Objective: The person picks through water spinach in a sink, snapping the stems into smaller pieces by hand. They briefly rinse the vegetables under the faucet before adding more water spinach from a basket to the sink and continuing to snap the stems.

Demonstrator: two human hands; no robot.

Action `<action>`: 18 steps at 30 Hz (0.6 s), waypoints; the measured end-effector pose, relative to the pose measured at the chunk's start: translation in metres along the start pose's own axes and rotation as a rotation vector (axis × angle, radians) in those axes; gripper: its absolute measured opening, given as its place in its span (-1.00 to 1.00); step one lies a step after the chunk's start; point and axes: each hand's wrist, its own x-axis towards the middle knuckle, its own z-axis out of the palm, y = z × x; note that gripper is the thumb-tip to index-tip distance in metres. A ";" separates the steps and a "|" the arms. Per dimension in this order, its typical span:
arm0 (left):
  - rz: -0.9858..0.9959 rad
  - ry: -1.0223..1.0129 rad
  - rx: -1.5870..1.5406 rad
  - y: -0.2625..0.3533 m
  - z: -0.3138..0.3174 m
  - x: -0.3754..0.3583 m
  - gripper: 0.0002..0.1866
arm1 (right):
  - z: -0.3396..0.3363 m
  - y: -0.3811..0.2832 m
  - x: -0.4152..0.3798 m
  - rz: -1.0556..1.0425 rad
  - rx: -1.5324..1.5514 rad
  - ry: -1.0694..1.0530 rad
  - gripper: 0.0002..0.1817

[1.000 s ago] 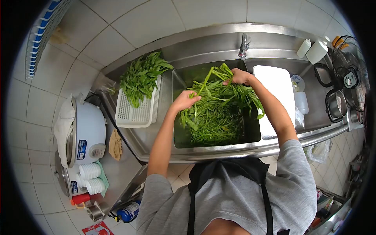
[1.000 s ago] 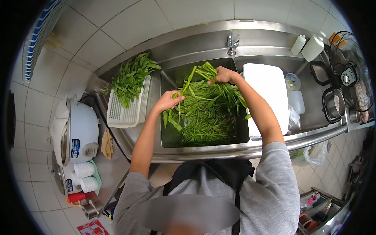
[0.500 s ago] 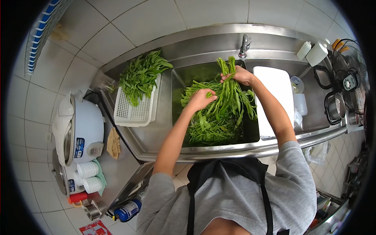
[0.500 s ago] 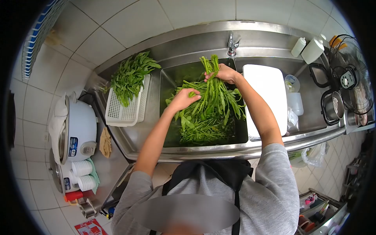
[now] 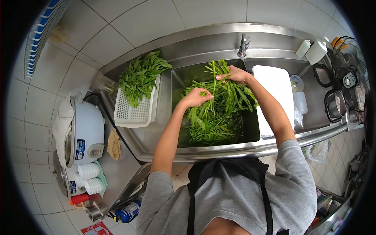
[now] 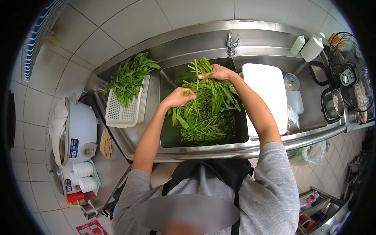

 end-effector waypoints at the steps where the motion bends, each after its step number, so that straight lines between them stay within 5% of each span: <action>1: -0.002 -0.007 0.003 0.002 0.000 0.000 -0.64 | 0.002 -0.001 0.003 0.004 -0.007 0.012 -0.62; 18: 0.013 0.207 -0.188 0.005 0.011 0.010 -0.75 | 0.019 -0.002 0.012 -0.011 0.236 0.073 -0.79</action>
